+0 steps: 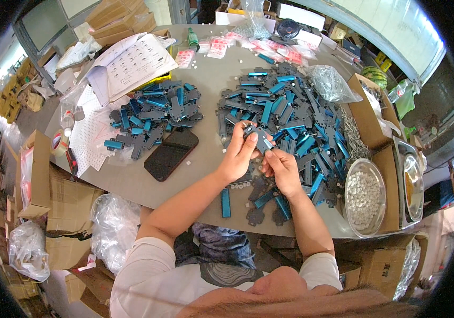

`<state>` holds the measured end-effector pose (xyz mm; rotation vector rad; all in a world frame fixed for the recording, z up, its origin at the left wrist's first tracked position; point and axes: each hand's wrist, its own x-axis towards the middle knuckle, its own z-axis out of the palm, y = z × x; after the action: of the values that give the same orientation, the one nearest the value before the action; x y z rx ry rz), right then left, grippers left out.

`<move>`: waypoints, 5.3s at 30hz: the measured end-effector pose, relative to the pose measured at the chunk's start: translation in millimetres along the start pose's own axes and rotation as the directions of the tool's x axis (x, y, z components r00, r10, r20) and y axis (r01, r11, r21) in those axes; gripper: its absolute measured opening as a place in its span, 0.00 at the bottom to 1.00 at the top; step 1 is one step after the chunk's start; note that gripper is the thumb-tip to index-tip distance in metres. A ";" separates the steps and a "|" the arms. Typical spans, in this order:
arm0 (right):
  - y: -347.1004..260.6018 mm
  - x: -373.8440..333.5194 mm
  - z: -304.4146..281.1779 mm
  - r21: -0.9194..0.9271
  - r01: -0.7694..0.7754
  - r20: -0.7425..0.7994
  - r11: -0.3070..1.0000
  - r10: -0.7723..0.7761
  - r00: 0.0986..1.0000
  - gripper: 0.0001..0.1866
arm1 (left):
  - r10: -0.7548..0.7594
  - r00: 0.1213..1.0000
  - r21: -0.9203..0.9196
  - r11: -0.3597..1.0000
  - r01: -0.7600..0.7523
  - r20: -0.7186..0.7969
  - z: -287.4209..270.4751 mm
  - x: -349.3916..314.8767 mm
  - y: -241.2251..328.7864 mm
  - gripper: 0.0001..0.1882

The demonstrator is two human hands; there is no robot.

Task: The person sits at a cluttered workbench and repeatedly picks up small blue and grey plastic components. They insert small white cylindrical pieces into the blue parts by hand and place the assembled units into a growing pile on the table. The person handles the items one at a time throughout the clip.

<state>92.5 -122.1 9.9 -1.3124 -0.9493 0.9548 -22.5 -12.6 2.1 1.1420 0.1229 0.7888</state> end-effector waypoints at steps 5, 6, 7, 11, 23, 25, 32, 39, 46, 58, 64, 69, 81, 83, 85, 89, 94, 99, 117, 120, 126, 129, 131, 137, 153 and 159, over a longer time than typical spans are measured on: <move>-2.6 -1.3 -3.1 0.056 0.070 -0.046 0.996 -0.068 0.997 0.18 | -0.089 0.996 -0.192 0.977 0.091 0.018 0.2 -0.2 4.7 0.16; -3.1 -1.2 -3.1 0.044 0.071 -0.039 0.997 -0.069 0.997 0.18 | -0.085 0.996 -0.220 0.971 0.089 0.025 0.0 0.0 3.5 0.15; -3.0 -0.7 -2.4 0.034 0.071 -0.032 0.997 -0.070 0.997 0.18 | -0.082 0.996 -0.248 0.965 0.088 0.031 -0.2 0.0 2.8 0.15; -2.7 -0.2 0.6 -0.101 0.049 -0.088 0.994 -0.058 0.994 0.18 | -0.017 1.000 -0.316 0.949 0.020 0.013 1.9 0.3 2.3 0.14; 8.0 -1.7 -4.3 -0.344 0.342 -0.032 0.875 -0.375 0.927 0.16 | -0.156 0.978 -0.456 0.867 0.203 0.138 -2.4 -3.4 -3.0 0.11; 0.4 -0.8 0.8 -0.416 0.298 -0.018 0.859 -0.335 0.942 0.17 | -0.195 0.975 -0.398 0.891 0.221 0.106 -10.9 1.6 1.8 0.13; -11.2 -6.6 12.5 -0.741 0.577 0.474 0.344 -0.343 0.811 0.12 | 0.139 0.590 -0.011 0.970 -0.242 -0.796 -106.0 30.1 40.7 0.16; -1.4 -7.7 20.2 -0.775 0.587 0.530 0.233 -0.267 0.805 0.16 | 0.096 0.885 0.174 0.985 -0.017 -0.455 -85.9 24.3 51.7 0.21; -4.6 -6.4 9.8 -0.830 0.536 0.472 0.152 -0.320 0.821 0.14 | -0.365 0.853 0.918 0.277 -0.284 0.374 -56.9 9.4 9.9 0.18; -5.0 -2.9 2.1 -0.856 0.484 0.394 0.181 -0.376 0.839 0.13 | -0.272 0.952 0.896 0.443 -0.004 0.139 -50.4 15.4 28.9 0.11; -16.9 -8.7 3.2 -0.903 0.418 0.357 0.098 -0.371 0.857 0.19 | -0.253 0.961 0.676 0.728 0.112 0.114 -55.4 15.6 13.0 0.14; -13.9 -4.4 -1.4 -0.949 0.316 0.272 0.007 -0.490 0.828 0.16 | -0.284 0.957 0.428 0.873 0.233 0.057 -41.7 13.0 8.3 0.16; -6.6 0.1 -4.5 0.340 0.010 -0.143 0.940 0.041 0.989 0.08 | -0.258 0.963 -0.194 0.943 0.270 0.084 -29.0 10.5 -5.8 0.22; -3.5 -0.2 -4.4 0.335 0.034 -0.101 0.942 -0.001 0.995 0.08 | -0.165 0.986 0.004 0.986 0.165 0.019 -25.1 8.6 -10.0 0.17; -3.8 -0.8 -3.0 0.351 0.044 -0.078 0.935 -0.018 0.997 0.10 | -0.084 0.995 0.196 0.976 0.093 -0.051 -15.3 6.4 -1.9 0.10; -3.9 -0.6 0.7 0.112 0.101 -0.125 0.989 -0.087 0.988 0.10 | 0.024 1.000 0.375 0.927 -0.017 -0.014 -15.8 2.7 -8.1 0.12; -3.5 -1.1 3.2 0.045 0.150 -0.272 0.988 -0.132 0.953 0.11 | 0.002 0.999 0.262 0.965 -0.016 0.054 -11.1 -2.2 -5.7 0.19; -4.1 -0.6 0.7 -0.126 0.104 -0.239 0.987 -0.132 0.962 0.14 | 0.032 0.999 0.294 0.955 -0.041 0.038 -14.8 -1.3 -11.0 0.12; -10.2 2.8 1.8 -0.793 0.427 0.170 0.435 -0.515 0.840 0.07 | 0.088 0.965 0.170 0.984 -0.046 -0.249 -24.0 8.8 17.9 0.08; -14.6 -6.2 14.5 -0.828 0.519 0.402 0.212 -0.420 0.813 0.16 | 0.590 0.703 0.634 0.731 -0.255 -0.397 -60.2 22.1 42.0 0.07; 0.4 -7.8 27.1 -0.786 0.606 0.535 0.121 -0.358 0.765 0.17 | 0.809 0.556 0.953 0.018 0.301 -0.191 -130.1 20.7 58.6 0.16; -2.7 -6.5 26.6 -0.800 0.593 0.525 0.093 -0.371 0.766 0.15 | 0.695 0.706 0.963 -0.072 0.258 -0.137 -111.3 21.9 54.3 0.16; -5.0 -5.1 22.2 -0.807 0.586 0.511 0.074 -0.408 0.756 0.15 | 0.373 0.898 0.970 0.025 0.242 -0.234 -88.6 21.4 51.2 0.13; -13.5 -1.8 13.3 -0.825 0.502 0.234 0.259 -0.653 0.720 0.14 | -0.173 0.954 0.969 -0.036 0.243 -0.246 -68.4 12.7 18.7 0.17; -4.4 2.9 2.5 -0.701 0.356 -0.100 0.618 -0.580 0.809 0.10 | -0.495 0.869 0.997 0.073 0.026 0.013 -48.7 5.6 16.8 0.11; 0.8 2.9 1.1 -0.139 0.148 -0.228 0.979 -0.177 0.957 0.07 | -0.302 0.953 0.944 0.313 0.101 -0.002 -44.6 5.6 17.6 0.11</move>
<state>92.4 -119.0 9.3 -1.3923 -0.9219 0.6037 -48.2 28.2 -1.0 2.2801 0.6476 0.3037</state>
